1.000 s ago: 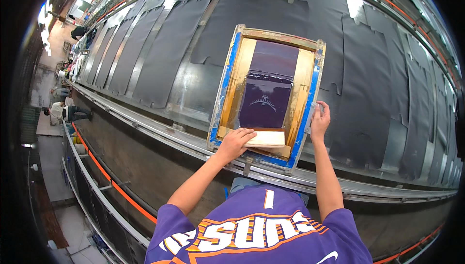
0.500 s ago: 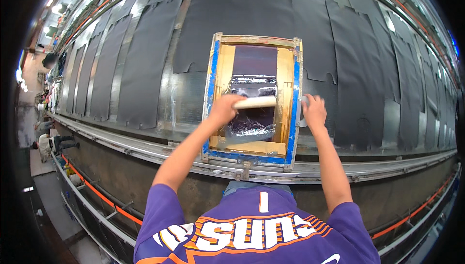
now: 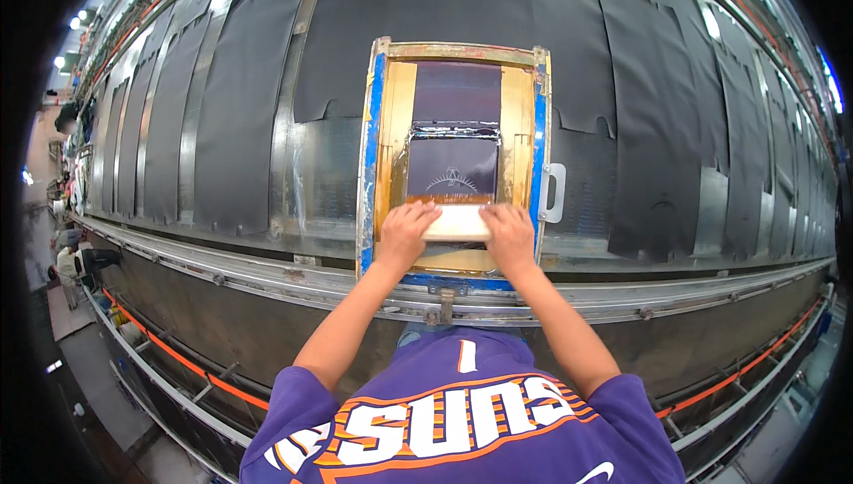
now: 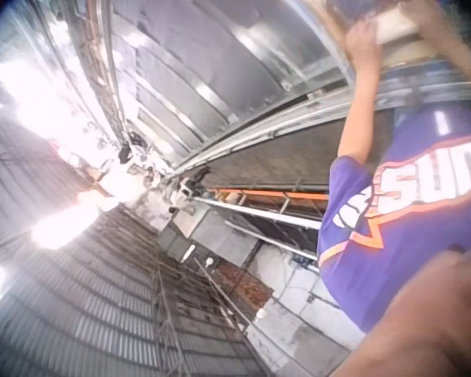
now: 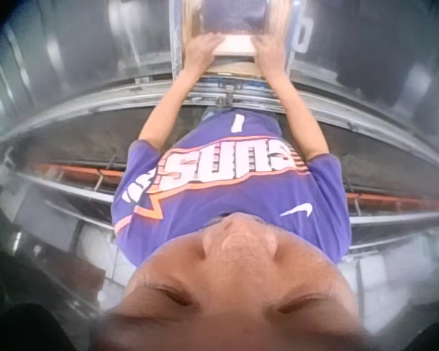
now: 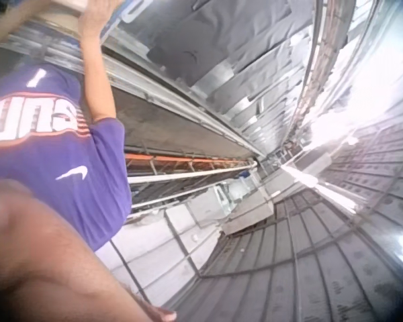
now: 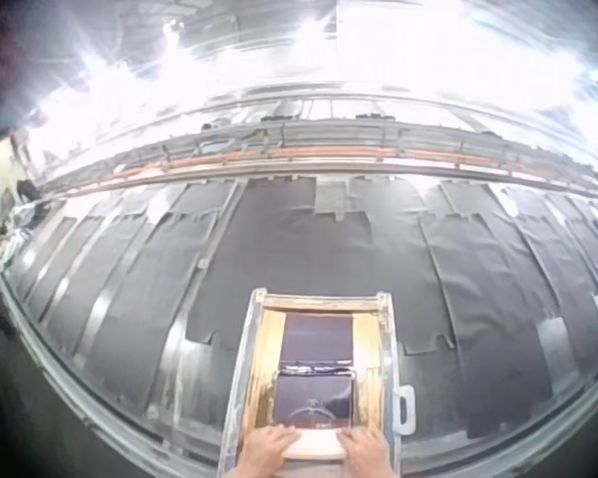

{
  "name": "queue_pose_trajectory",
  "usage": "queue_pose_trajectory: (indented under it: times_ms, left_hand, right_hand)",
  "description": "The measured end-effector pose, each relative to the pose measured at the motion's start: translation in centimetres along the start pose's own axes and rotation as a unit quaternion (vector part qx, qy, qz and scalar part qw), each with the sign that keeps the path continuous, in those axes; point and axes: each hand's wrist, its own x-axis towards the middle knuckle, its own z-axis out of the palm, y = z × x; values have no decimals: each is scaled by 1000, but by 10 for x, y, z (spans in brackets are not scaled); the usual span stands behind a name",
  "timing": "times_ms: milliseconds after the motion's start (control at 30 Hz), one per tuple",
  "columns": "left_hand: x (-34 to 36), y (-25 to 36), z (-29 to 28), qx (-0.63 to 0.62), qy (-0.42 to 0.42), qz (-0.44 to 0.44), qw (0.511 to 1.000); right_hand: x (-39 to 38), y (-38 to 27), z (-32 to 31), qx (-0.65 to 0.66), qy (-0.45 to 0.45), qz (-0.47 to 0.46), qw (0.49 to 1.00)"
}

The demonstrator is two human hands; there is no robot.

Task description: The person uses a squeegee to spread purple ink across a screen printing frame placed over a dark fabric on a conveyor. They repeatedly pull the squeegee to apply ink, lift the screen to check the fabric, and later pour more ink onto the screen from a container.

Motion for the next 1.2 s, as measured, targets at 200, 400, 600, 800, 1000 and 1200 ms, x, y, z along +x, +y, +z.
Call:
queue_pose_trajectory:
  times_ms: [200, 400, 600, 800, 1000, 1200]
  left_hand:
    - [74, -24, -29, -87, -50, -10, 995]
    - [123, -47, -8, -39, -65, -31, 997]
    - [-7, 6, 0, -5, -38, -9, 999]
    - [28, -16, -24, -127, -144, -65, 979]
    - [141, -59, -33, -133, -132, -106, 976]
    - [58, -40, -4, -64, -58, 4, 996]
  right_hand:
    - [69, 17, -28, -29, -24, -2, 999]
    - [109, 46, -6, -61, -16, 26, 998]
    - [-22, 5, 3, -48, -32, 18, 998]
    - [3, 22, -54, 300, -71, 137, 941]
    - [31, 129, -14, 224, 137, 319, 911]
    - [43, 120, -2, 225, 193, 327, 898]
